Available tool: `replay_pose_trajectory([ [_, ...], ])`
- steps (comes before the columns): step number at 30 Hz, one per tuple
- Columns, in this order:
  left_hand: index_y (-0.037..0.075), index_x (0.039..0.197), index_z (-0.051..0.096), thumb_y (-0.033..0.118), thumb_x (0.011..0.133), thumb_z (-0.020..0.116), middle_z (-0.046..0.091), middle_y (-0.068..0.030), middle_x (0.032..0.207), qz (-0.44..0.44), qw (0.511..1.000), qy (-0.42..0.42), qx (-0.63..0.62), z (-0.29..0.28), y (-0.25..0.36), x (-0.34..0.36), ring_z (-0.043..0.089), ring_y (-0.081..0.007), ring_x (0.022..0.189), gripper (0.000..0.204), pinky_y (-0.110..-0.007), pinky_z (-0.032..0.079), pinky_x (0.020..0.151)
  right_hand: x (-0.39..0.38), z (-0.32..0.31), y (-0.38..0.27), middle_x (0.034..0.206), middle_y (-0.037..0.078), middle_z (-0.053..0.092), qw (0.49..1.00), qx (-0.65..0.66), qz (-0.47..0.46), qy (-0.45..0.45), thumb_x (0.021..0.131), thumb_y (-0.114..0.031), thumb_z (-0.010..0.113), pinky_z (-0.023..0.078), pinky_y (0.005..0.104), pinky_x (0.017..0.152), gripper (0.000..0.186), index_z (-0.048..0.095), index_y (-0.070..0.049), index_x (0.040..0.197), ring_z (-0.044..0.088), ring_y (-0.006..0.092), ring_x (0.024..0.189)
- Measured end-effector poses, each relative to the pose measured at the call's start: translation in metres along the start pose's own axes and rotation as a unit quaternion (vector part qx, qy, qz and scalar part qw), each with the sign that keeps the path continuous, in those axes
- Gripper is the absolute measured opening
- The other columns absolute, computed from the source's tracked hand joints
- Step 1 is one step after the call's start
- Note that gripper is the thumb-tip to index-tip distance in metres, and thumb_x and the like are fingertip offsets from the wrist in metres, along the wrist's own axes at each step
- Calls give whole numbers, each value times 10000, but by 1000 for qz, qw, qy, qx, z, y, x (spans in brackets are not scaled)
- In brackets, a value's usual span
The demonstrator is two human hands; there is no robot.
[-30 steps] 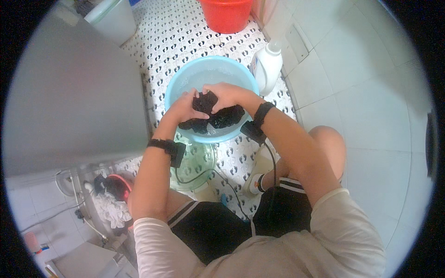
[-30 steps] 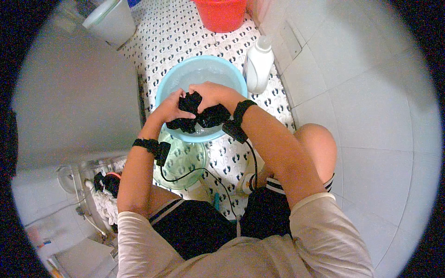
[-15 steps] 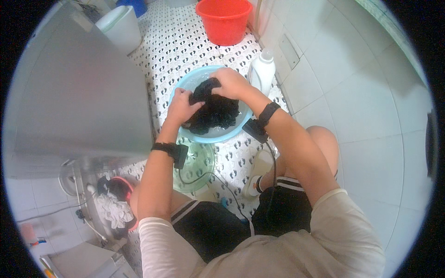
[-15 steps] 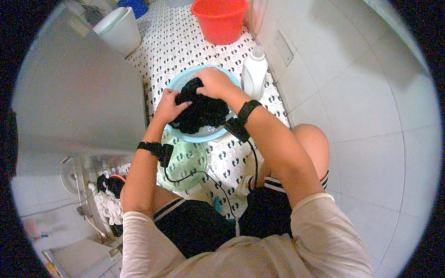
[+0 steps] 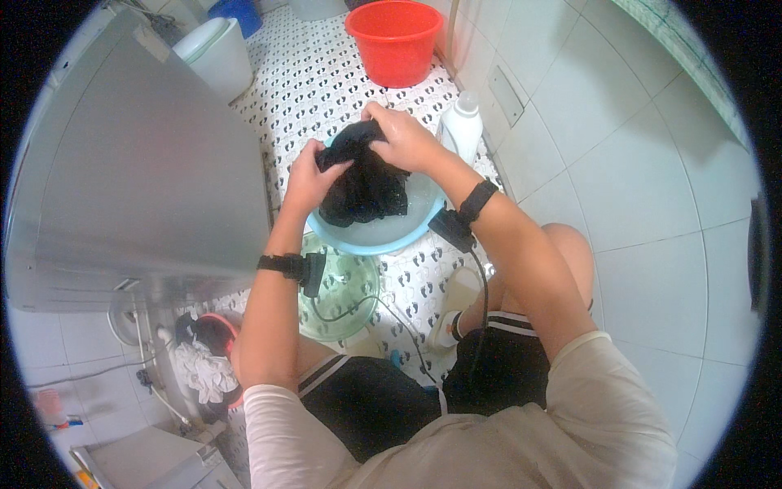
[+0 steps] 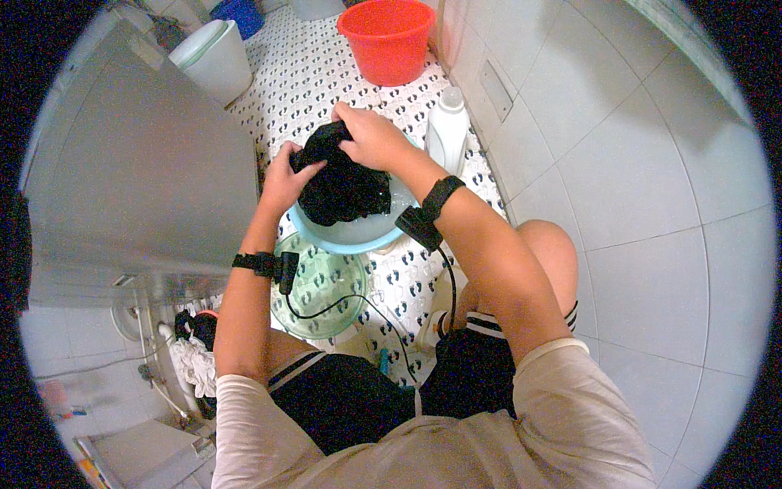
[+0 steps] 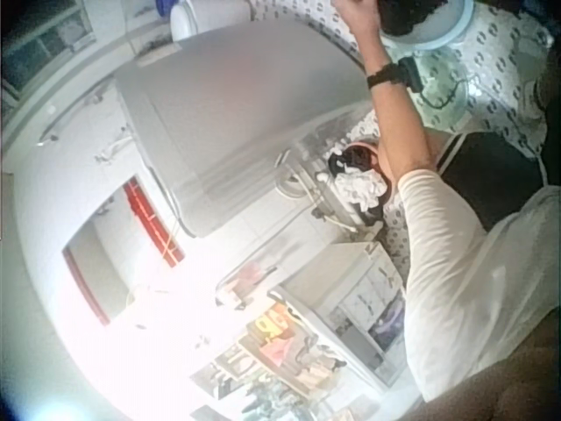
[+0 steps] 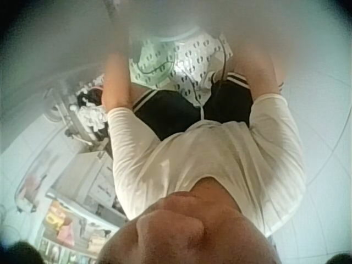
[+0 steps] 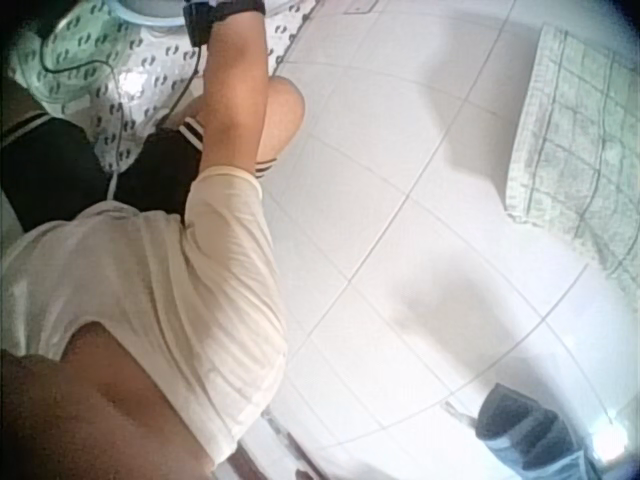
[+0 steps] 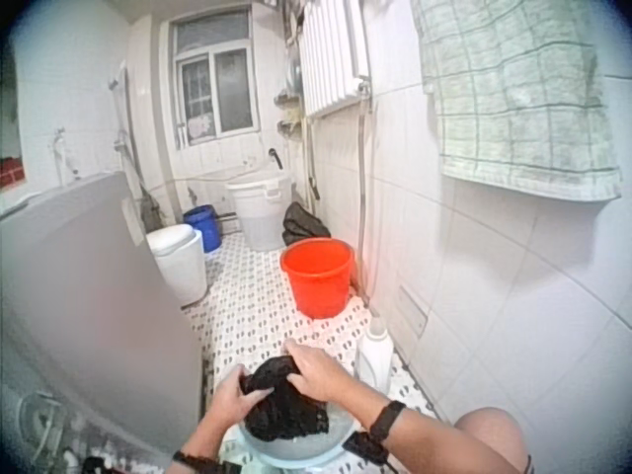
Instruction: The person washes clothes in a basin with water, scrubbing a dark item and then a white item by hand.
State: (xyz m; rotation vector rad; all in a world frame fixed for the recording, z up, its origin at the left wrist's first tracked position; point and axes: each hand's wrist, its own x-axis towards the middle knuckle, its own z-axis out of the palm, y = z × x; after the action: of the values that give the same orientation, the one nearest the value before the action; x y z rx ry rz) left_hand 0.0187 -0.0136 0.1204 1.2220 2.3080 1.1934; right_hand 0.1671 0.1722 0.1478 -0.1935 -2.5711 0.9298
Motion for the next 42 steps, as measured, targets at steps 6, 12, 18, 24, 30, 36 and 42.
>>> replay_pose_trajectory([
  [6, 25, 1045, 510, 388, 703, 922, 646, -180, 902, 15, 993, -99, 64, 9, -32, -21, 633, -287, 829, 648, -401, 515, 790, -37, 25, 26, 1171, 211, 582, 996, -1, -88, 15, 744, -146, 744, 493, 488, 934, 604, 532, -130, 1309, 593, 424, 1096],
  [12, 13, 1159, 553, 522, 641, 921, 676, -205, 966, -18, 973, -211, 90, 25, -63, -37, 662, -341, 951, 814, -422, 513, 868, -73, 70, 63, 1093, 205, 555, 991, 43, 17, -126, 764, -311, 737, 453, 456, 945, 531, 594, -90, 1225, 553, 400, 1039],
  [18, 83, 1387, 498, 566, 579, 928, 583, -258, 1285, 11, 940, -247, 236, 45, -68, -32, 541, -416, 1236, 1035, -517, 450, 1014, -81, 93, 95, 1208, 172, 552, 973, -67, 11, -221, 646, -364, 862, 467, 500, 974, 682, 603, -130, 1231, 497, 404, 1187],
  [24, 346, 1629, 40, 485, 459, 987, 92, -345, 1626, -26, 956, -224, 189, 64, -103, -28, 157, -611, 1456, 1512, -640, 278, 1174, -54, 104, 72, 1631, 205, 187, 974, -118, 73, -177, 522, -156, 935, 348, 558, 1161, 1285, 240, -225, 1600, 308, 504, 1422],
  [30, 368, 1626, 35, 358, 448, 1005, 73, -349, 1626, -79, 961, -231, 132, 92, -112, -13, 216, -618, 1443, 1526, -641, 307, 1162, -45, 115, 98, 1652, 264, 115, 967, 59, 112, -223, 510, -89, 897, 404, 482, 1145, 1411, 61, -212, 1640, 367, 488, 1421],
  [36, 285, 1585, 233, 230, 508, 951, 275, -304, 1571, -53, 962, -249, 100, 104, -131, 5, 362, -533, 1401, 1296, -564, 390, 1136, -29, 130, 108, 1505, 307, 425, 952, 116, 124, -254, 533, -57, 860, 437, 468, 1105, 1387, 34, -189, 1639, 469, 472, 1344],
  [42, 158, 1473, 400, 243, 591, 917, 440, -307, 1458, -84, 961, -231, 123, 111, -130, 10, 492, -511, 1294, 1026, -528, 455, 1067, -27, 158, 117, 1345, 289, 560, 956, -10, 147, -254, 650, -169, 858, 468, 464, 1045, 1031, 319, -97, 1526, 555, 448, 1235],
])
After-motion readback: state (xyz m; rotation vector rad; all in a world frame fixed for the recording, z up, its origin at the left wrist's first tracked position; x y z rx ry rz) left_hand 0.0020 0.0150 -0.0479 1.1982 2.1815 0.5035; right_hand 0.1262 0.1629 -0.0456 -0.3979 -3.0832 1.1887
